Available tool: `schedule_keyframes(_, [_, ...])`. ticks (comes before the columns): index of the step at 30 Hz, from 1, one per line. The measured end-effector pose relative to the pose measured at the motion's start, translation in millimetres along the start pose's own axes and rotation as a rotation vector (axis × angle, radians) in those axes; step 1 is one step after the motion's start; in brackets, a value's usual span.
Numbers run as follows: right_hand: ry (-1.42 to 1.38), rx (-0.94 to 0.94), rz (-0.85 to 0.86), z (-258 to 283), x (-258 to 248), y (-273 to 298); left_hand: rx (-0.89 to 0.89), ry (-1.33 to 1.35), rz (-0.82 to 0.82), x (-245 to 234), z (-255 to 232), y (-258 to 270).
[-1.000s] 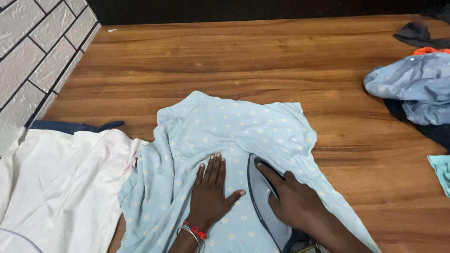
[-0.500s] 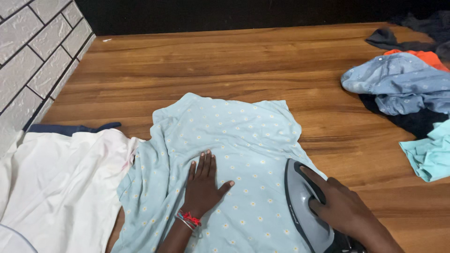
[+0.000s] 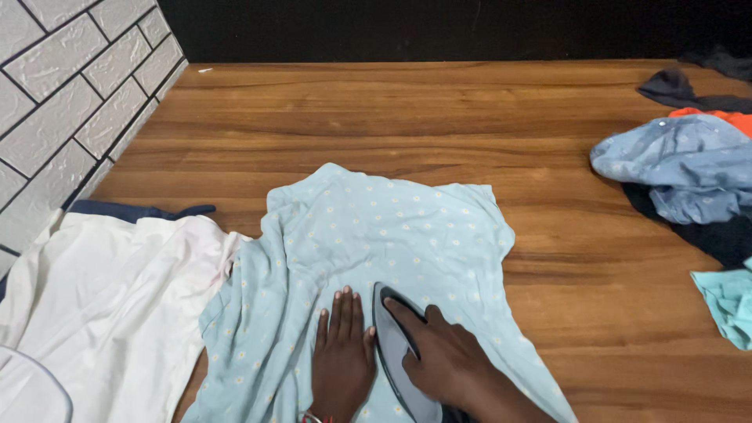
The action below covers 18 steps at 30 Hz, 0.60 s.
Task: The person irons a light blue patterned shirt on a wooden table using a handheld iron. They smooth the fabric with one hand while moving the iron with the other, then fold the shirt and place it aside before picking up another garment.
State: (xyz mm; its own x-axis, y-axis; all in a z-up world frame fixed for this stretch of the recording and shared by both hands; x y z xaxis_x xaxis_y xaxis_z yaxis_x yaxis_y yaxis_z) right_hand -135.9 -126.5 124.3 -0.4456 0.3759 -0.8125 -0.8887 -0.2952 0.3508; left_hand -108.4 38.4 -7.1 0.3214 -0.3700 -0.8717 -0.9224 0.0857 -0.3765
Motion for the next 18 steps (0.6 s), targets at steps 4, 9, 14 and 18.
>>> schedule_keyframes(4, [0.001, 0.038, -0.015, 3, -10, -23, -0.003, -0.012, 0.0, -2, 6, -8])
schedule_keyframes(9, [0.01, 0.048, -0.064, -7, -17, -29, -0.003, -0.014, 0.024, -1, 9, -5])
schedule_keyframes(14, [0.051, 0.171, 0.076, -7, -20, -7, -0.051, -0.033, 0.121, -3, 13, -11])
schedule_keyframes(18, [0.056, 0.202, -0.006, -15, -31, -17, 0.001, -0.015, 0.056, -6, 11, -7])
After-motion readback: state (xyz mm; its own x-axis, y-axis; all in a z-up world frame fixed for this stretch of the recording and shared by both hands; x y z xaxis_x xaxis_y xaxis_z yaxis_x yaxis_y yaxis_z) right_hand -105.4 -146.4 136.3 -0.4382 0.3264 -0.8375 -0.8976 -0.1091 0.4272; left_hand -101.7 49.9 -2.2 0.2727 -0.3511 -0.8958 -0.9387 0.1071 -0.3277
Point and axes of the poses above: each hand's wrist, its own y-axis away from the middle knuckle, its own x-axis out of the palm, z = x × y, the point moved 2 cm from there along -y, towards the middle knuckle, and after that the axes turned 12 degrees about -x, right-handed, at the moved point
